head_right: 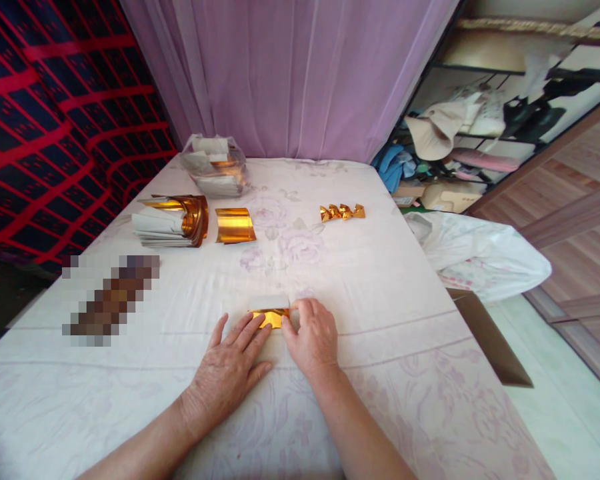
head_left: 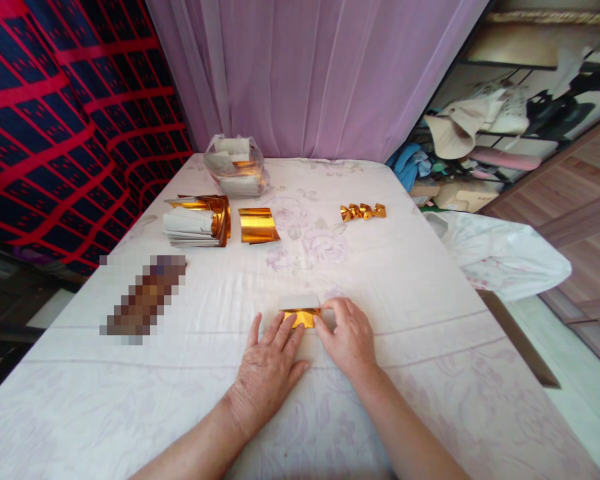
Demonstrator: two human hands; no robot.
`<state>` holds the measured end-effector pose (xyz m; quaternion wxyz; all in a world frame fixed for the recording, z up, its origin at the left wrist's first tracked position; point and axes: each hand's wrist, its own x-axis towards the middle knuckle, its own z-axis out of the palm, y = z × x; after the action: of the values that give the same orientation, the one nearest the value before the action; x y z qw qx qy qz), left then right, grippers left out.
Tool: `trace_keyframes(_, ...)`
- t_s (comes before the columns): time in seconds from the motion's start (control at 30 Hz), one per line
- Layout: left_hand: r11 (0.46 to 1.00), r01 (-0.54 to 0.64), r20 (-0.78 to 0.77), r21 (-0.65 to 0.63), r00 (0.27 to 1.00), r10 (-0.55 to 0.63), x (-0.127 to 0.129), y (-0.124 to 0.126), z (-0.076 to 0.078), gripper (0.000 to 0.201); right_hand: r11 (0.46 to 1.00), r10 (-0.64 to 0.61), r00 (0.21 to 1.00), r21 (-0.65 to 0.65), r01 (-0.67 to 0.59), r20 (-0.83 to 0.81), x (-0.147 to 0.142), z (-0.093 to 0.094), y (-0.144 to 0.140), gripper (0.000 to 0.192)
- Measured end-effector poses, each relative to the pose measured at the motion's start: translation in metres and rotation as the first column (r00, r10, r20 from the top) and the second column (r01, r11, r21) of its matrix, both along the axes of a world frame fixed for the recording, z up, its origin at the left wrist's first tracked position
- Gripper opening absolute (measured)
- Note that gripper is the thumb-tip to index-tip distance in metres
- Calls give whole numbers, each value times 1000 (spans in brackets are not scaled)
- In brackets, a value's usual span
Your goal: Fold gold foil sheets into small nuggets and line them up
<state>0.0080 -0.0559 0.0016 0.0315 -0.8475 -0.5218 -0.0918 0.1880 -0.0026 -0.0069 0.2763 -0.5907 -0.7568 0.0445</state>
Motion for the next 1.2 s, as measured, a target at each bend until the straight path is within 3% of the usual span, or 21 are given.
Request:
trace_keyframes(0.23, 1000, -16, 1, -10, 1000, 16, 1, 0, 1, 50, 991, 133, 991, -10, -133, -9, 3, 0, -1, 11)
trace_keyframes(0.67, 1000, -21, 31, 4, 999, 21, 1, 1, 3, 47, 991, 114, 994, -77, -113, 5, -2, 8, -3, 7)
trace_keyframes(0.9, 1000, -14, 18, 3, 1000, 14, -1, 1, 2, 48, 968, 230, 969, -85, -237, -87, 13, -1, 3, 20)
trace_keyframes(1.2, 1000, 10, 43, 19, 999, -10, 0, 7, 8, 47, 984, 177, 967, -61, -169, 184, 9, 5, -9, 36)
